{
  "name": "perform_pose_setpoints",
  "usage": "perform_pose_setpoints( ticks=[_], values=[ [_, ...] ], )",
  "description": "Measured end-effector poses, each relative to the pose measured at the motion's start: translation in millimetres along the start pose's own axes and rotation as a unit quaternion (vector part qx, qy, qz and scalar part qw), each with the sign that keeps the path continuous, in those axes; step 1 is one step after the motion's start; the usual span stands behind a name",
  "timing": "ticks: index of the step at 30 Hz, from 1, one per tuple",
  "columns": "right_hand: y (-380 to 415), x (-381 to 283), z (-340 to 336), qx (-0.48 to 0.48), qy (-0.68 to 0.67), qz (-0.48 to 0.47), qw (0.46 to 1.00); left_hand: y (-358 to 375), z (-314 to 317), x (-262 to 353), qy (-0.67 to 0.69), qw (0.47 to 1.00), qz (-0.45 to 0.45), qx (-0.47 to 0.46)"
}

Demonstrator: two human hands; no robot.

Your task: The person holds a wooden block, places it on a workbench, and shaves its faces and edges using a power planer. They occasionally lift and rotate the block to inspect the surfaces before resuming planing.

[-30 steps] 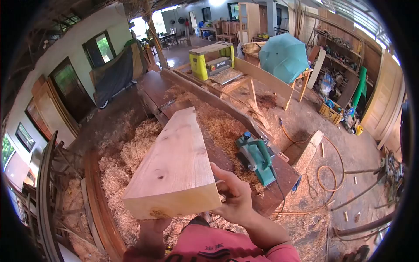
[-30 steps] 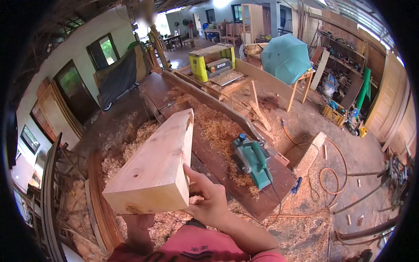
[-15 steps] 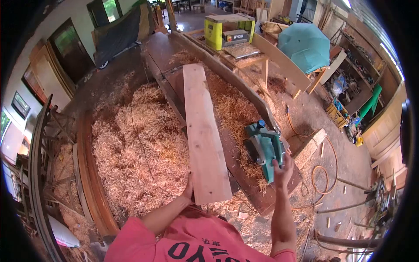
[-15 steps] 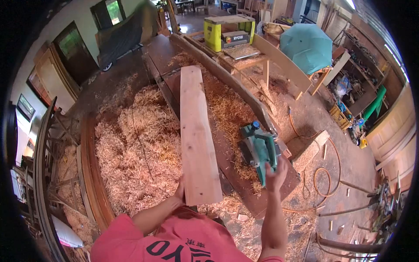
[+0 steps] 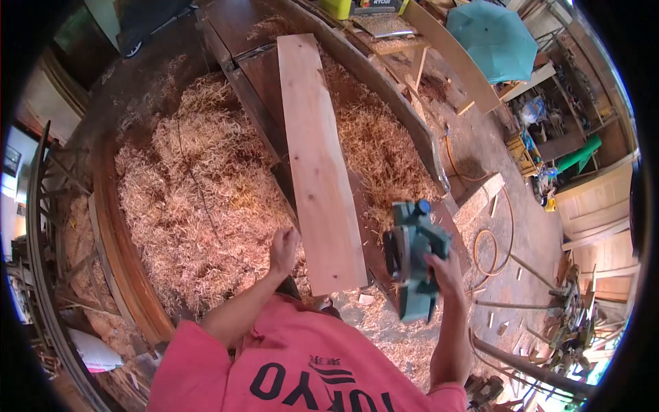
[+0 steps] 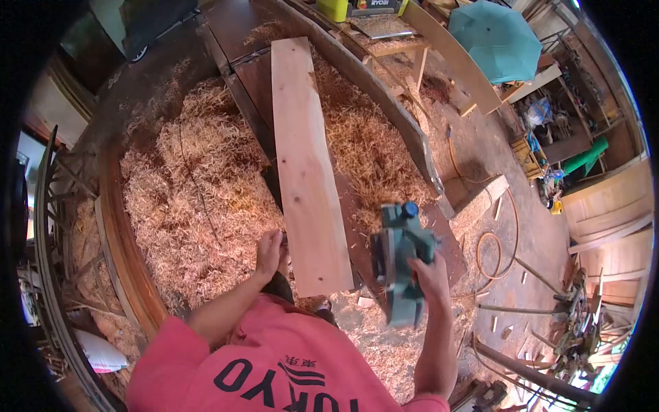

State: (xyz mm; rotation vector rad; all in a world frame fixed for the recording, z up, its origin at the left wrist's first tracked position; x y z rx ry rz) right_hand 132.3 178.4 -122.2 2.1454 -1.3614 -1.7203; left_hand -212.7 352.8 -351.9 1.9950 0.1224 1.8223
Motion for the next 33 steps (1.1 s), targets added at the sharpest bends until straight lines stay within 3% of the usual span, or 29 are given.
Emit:
perform_pose_setpoints(
  ticks=[2,3,5,7,9,12,15,18,21,23,25,27,29,32,33],
  values=[
    [51.2,42.3,-5.5,-0.001,-0.110,-0.047,0.993,16.3,0.7,77.3,-0.121,0.988,0.094,-0.015],
    [92.6,28.9,6.9,0.025,-0.127,-0.033,0.991,18.1,9.1,89.2,-0.141,0.975,0.151,-0.082],
    [133.8,65.9,12.3,0.006,-0.041,-0.046,0.998,32.6,31.3,104.7,-0.179,0.925,0.257,-0.215],
    [169.4,84.2,28.5,0.018,-0.017,-0.035,0.999,67.1,76.2,155.9,-0.197,0.863,0.247,-0.393],
    [193.8,66.1,42.0,-0.008,-0.004,0.019,1.000,96.1,112.2,171.9,-0.137,0.789,0.408,-0.439],
    [196.7,99.3,58.3,-0.071,-0.009,-0.038,0.997,97.9,122.6,170.6,-0.364,0.656,0.391,-0.533],
    [198.1,91.5,81.6,-0.054,0.038,-0.074,0.995,93.8,112.9,149.0,-0.357,0.656,0.403,-0.528],
    [186.8,72.5,93.8,-0.023,0.117,-0.062,0.991,94.0,107.1,142.7,-0.326,0.744,0.401,-0.424],
    [163.2,65.5,103.5,-0.012,0.133,-0.071,0.988,92.4,99.2,157.2,-0.340,0.820,0.329,-0.322],
    [147.4,63.7,112.9,-0.013,0.121,-0.082,0.989,52.8,96.5,152.2,-0.205,0.830,0.469,-0.223],
    [125.3,46.3,126.3,-0.008,0.095,-0.094,0.991,-30.4,83.6,102.5,-0.276,0.895,0.331,-0.110],
    [98.7,21.8,140.4,-0.005,0.076,-0.114,0.991,-109.7,62.1,94.9,-0.189,0.914,0.286,0.215],
    [70.0,-2.8,154.2,0.011,0.085,-0.157,0.984,-153.6,39.6,95.9,-0.198,0.919,0.208,0.270],
    [26.9,-59.1,172.0,0.002,0.081,-0.159,0.984,-167.1,34.6,75.4,-0.249,0.947,0.106,0.174],
    [7.1,-73.2,177.9,0.000,0.087,-0.167,0.982,-166.8,34.4,75.6,-0.236,0.951,0.114,0.166]
  ],
)
Point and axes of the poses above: each hand's wrist, its own y-axis away from the middle knuckle, its own z-axis out of the palm, x = y × z, the point moved 1 cm from there along -y, towards the middle knuckle
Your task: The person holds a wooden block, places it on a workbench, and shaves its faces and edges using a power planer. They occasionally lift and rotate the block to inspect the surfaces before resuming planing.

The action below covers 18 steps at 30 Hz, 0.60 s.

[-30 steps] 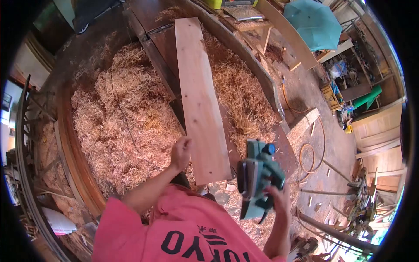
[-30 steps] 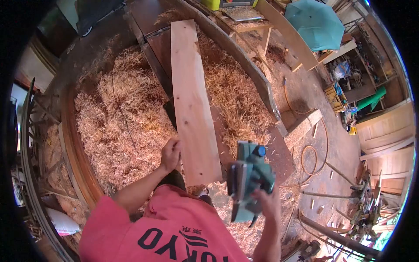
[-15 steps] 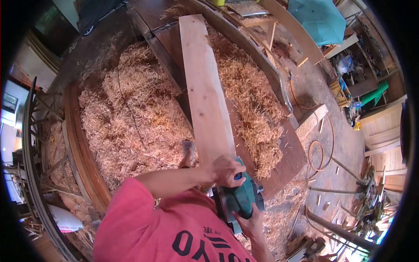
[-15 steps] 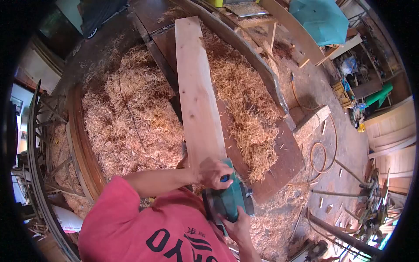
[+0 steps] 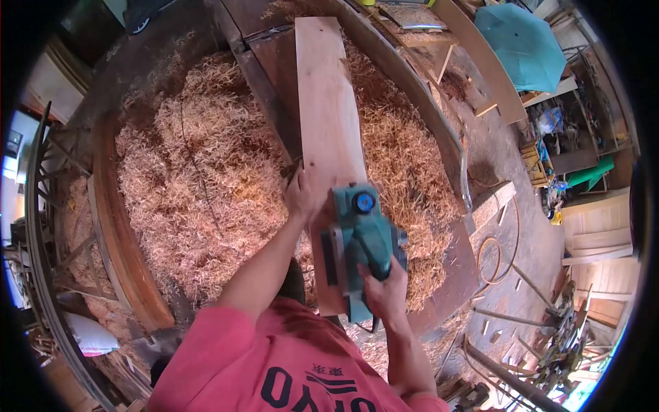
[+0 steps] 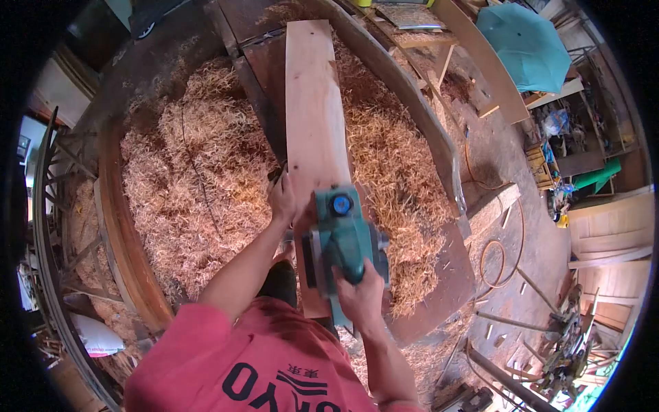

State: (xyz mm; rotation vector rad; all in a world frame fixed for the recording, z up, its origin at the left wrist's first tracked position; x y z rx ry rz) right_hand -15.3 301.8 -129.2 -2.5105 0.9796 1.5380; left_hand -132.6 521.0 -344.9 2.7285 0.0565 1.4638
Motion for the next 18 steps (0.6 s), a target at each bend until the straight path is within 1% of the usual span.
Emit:
perform_pose_setpoints(
  ticks=[2,3,4,6,7,8,9,10,11,13,14,15,16,18],
  values=[
    [-47.1,-11.9,10.4,-0.009,0.014,-0.014,1.000,1.7,-5.5,2.2,0.028,1.000,0.007,-0.009],
    [-71.9,-19.1,17.2,-0.004,0.001,-0.031,1.000,-6.4,0.6,-14.8,0.073,0.996,0.054,-0.018],
    [-98.6,-27.6,24.8,0.001,-0.013,-0.049,0.999,-6.1,1.5,-12.4,0.086,0.995,0.049,-0.012],
    [-156.6,-45.8,38.7,0.011,0.001,-0.090,0.996,-0.3,-6.3,3.0,0.110,0.993,0.043,-0.001],
    [-185.7,-54.3,44.3,0.012,0.014,-0.107,0.994,-2.1,-10.5,9.0,0.133,0.988,0.084,0.010],
    [-216.6,-63.0,49.3,0.015,0.025,-0.126,0.992,-5.2,-11.7,12.0,0.125,0.988,0.093,0.013],
    [-245.6,-78.7,52.4,-0.009,-0.012,-0.124,0.992,-5.8,-12.5,14.1,0.117,0.988,0.103,0.017],
    [-256.9,-85.7,52.1,-0.032,-0.051,-0.118,0.991,-1.1,-14.6,16.6,0.107,0.988,0.112,0.019],
    [-250.7,-78.3,49.9,-0.046,-0.071,-0.128,0.988,2.6,-16.0,21.3,0.067,0.995,0.074,0.014],
    [-233.5,-65.0,41.4,-0.068,-0.107,-0.153,0.980,0.0,-15.1,21.4,0.128,0.989,0.072,-0.012],
    [-221.8,-52.4,38.4,-0.039,-0.103,-0.171,0.979,0.3,-15.1,20.9,0.161,0.984,0.067,-0.022],
    [-209.5,-37.9,40.5,-0.012,-0.102,-0.195,0.975,-4.8,-6.0,2.7,0.169,0.983,0.074,-0.018],
    [-190.3,-26.0,40.5,0.018,-0.103,-0.215,0.971,-9.0,-2.6,-6.9,0.154,0.986,0.063,-0.022],
    [-124.4,-10.5,21.5,-0.004,-0.084,-0.143,0.986,-11.7,0.9,-16.1,0.122,0.991,0.038,-0.035]
  ],
)
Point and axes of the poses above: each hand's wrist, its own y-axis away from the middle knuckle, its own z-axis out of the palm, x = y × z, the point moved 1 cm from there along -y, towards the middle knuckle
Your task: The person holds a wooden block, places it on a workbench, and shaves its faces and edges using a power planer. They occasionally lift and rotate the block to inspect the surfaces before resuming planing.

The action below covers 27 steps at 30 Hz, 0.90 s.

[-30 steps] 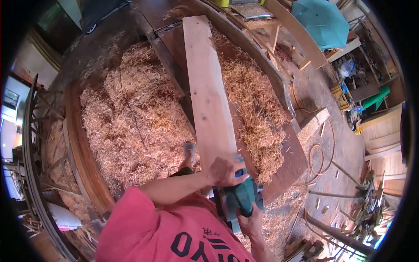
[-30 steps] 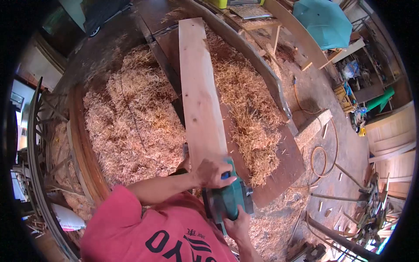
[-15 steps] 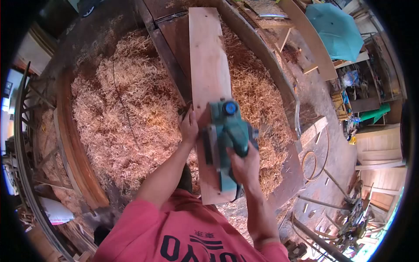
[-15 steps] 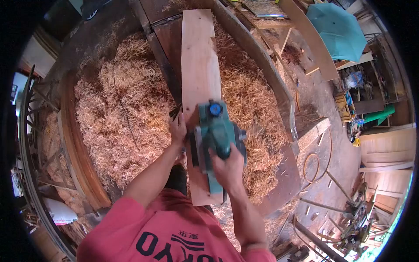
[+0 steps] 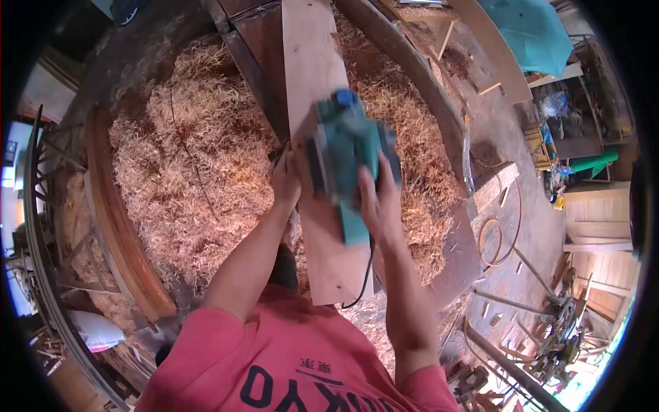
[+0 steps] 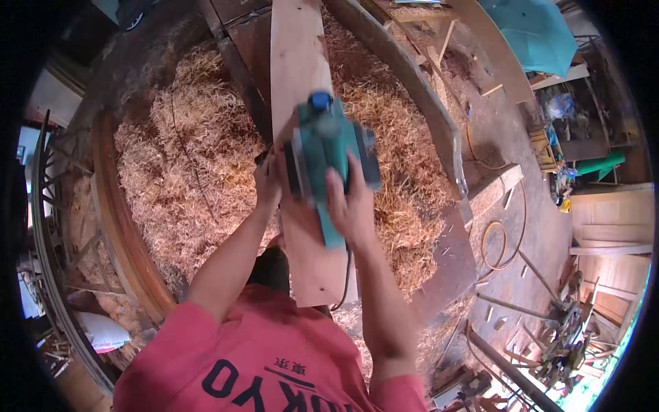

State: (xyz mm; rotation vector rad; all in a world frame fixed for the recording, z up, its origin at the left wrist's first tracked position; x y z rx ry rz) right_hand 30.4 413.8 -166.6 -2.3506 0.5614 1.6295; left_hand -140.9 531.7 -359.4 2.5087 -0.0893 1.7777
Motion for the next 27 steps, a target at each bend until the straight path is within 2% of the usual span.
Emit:
perform_pose_setpoints(
  ticks=[2,3,6,8,10,13,16,17,20,22,24,25,26,27],
  values=[
    [78.6,13.1,-21.8,-0.025,-0.007,0.041,0.999,-3.3,1.5,9.7,0.034,0.999,0.001,0.006],
    [124.3,27.6,-33.4,-0.039,0.004,0.098,0.994,-2.3,2.2,14.3,0.051,0.999,0.000,0.009],
    [279.9,68.7,-69.0,0.011,0.100,-0.040,0.994,3.5,8.9,22.1,0.017,0.998,0.033,0.058],
    [308.6,49.2,-76.6,-0.026,0.029,0.082,0.996,5.5,3.5,26.2,0.005,0.999,0.023,0.024],
    [297.7,49.8,-72.8,-0.026,0.035,0.075,0.996,5.5,1.3,28.3,-0.012,1.000,0.011,0.011],
    [247.8,45.6,-60.6,-0.023,0.043,0.076,0.996,3.7,3.1,21.8,-0.018,0.999,0.026,0.032],
    [168.4,41.6,-34.4,-0.013,0.039,0.093,0.995,3.9,3.9,20.1,0.036,0.998,0.042,0.032],
    [134.4,36.1,-24.9,-0.003,0.046,0.076,0.996,7.3,0.0,35.3,0.006,1.000,0.010,0.026],
    [29.0,20.5,8.5,0.036,0.073,0.045,0.996,9.2,-1.2,28.5,0.050,0.999,-0.021,0.008],
    [-50.0,-0.6,28.1,0.036,0.047,0.041,0.997,3.3,-2.8,26.0,0.003,1.000,-0.016,-0.012],
    [-132.0,-8.5,52.8,0.100,0.067,-0.055,0.991,7.2,-6.0,25.1,-0.045,0.998,-0.015,-0.036],
    [-172.3,-0.7,61.9,0.101,0.063,-0.078,0.990,6.3,-7.4,28.6,-0.036,0.998,0.020,-0.041],
    [-198.6,-11.3,65.0,0.092,0.078,-0.072,0.990,9.7,-10.7,47.7,-0.056,0.997,-0.022,-0.038],
    [-216.6,-8.8,67.8,0.052,0.040,-0.035,0.997,9.2,-7.1,45.4,-0.019,0.999,-0.008,-0.025]
  ],
)
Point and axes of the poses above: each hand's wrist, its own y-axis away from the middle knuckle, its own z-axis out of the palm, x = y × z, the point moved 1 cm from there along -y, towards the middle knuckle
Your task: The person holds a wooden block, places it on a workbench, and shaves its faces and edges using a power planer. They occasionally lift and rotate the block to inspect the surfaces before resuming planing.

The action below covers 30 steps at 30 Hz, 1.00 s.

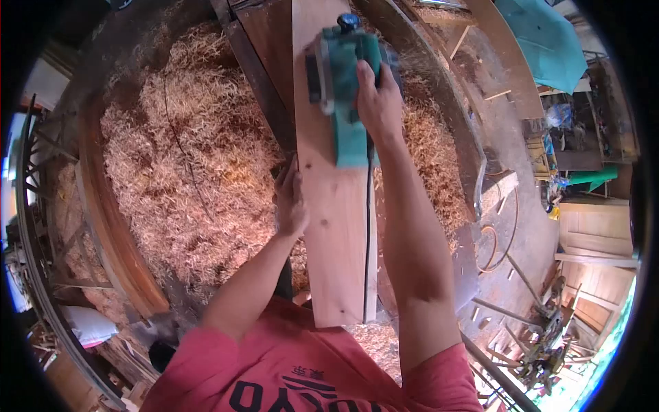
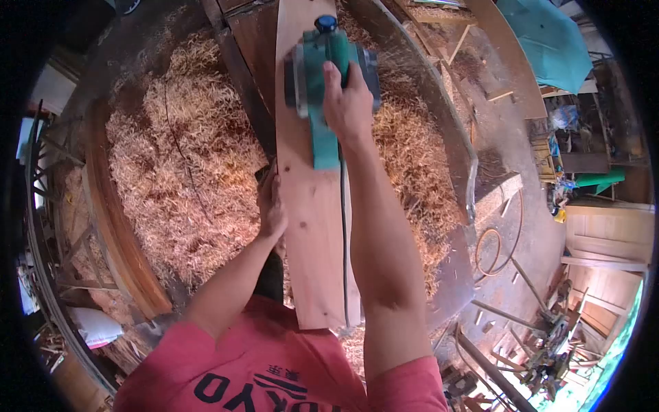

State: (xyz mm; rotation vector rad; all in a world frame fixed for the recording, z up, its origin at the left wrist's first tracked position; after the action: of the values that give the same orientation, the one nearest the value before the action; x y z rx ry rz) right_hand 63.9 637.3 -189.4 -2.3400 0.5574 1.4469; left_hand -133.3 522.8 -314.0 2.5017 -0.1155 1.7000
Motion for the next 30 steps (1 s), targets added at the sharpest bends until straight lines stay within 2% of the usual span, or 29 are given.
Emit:
perform_pose_setpoints(
  ticks=[3,4,7,8,10,11,13,14,15,17,18,21,25,27,29,30],
  values=[
    [-0.7,18.5,3.1,0.002,-0.019,-0.050,0.999,-8.7,5.2,-14.4,0.035,0.997,0.060,0.035],
    [20.3,13.4,-2.0,-0.004,-0.049,-0.032,0.998,-7.5,3.6,-20.5,0.033,0.995,0.078,0.047],
    [117.3,0.2,-35.6,-0.026,-0.089,0.023,0.995,-1.9,-2.5,-41.1,0.185,0.982,0.023,0.004],
    [158.3,-1.3,-47.4,-0.025,-0.093,0.040,0.995,6.6,-6.8,-35.1,0.269,0.962,-0.056,0.015],
    [248.2,6.4,-74.0,-0.039,-0.100,0.068,0.992,32.4,-22.8,-33.4,0.159,0.986,-0.035,0.024],
    [296.0,8.2,-89.5,-0.043,-0.052,0.092,0.993,46.5,-30.3,-31.0,0.104,0.994,-0.022,0.030],
    [391.2,13.2,-121.8,-0.070,-0.037,0.114,0.990,81.9,-33.3,-33.8,0.174,0.969,-0.172,-0.018],
    [442.8,24.3,-136.6,-0.069,-0.016,0.101,0.992,98.4,-28.5,-51.7,0.223,0.950,-0.215,-0.036],
    [491.7,33.6,-150.3,-0.080,-0.051,0.122,0.988,110.0,-27.3,-62.1,0.272,0.926,-0.255,-0.053],
    [564.4,34.8,-174.1,-0.091,-0.036,0.127,0.987,130.7,-31.4,-37.4,0.343,0.871,-0.341,-0.085],
    [590.3,46.1,-183.9,-0.090,-0.001,0.061,0.994,135.6,-31.9,-27.4,0.379,0.838,-0.380,-0.100],
    [596.5,32.5,-189.1,-0.099,-0.012,0.088,0.991,138.3,-31.7,-31.1,0.360,0.843,-0.381,-0.125],
    [548.7,24.4,-170.7,-0.102,-0.005,0.105,0.989,136.9,-34.6,-26.6,0.375,0.825,-0.402,-0.133],
    [504.2,23.3,-150.5,-0.086,-0.012,0.121,0.989,137.4,-31.2,-29.0,0.370,0.829,-0.403,-0.115],
    [439.5,15.0,-128.6,-0.076,0.005,0.074,0.994,140.1,-28.7,-33.7,0.351,0.843,-0.395,-0.102],
    [404.7,9.0,-116.4,-0.063,0.008,0.053,0.997,137.7,-26.9,-39.1,0.402,0.837,-0.353,-0.114]
  ],
)
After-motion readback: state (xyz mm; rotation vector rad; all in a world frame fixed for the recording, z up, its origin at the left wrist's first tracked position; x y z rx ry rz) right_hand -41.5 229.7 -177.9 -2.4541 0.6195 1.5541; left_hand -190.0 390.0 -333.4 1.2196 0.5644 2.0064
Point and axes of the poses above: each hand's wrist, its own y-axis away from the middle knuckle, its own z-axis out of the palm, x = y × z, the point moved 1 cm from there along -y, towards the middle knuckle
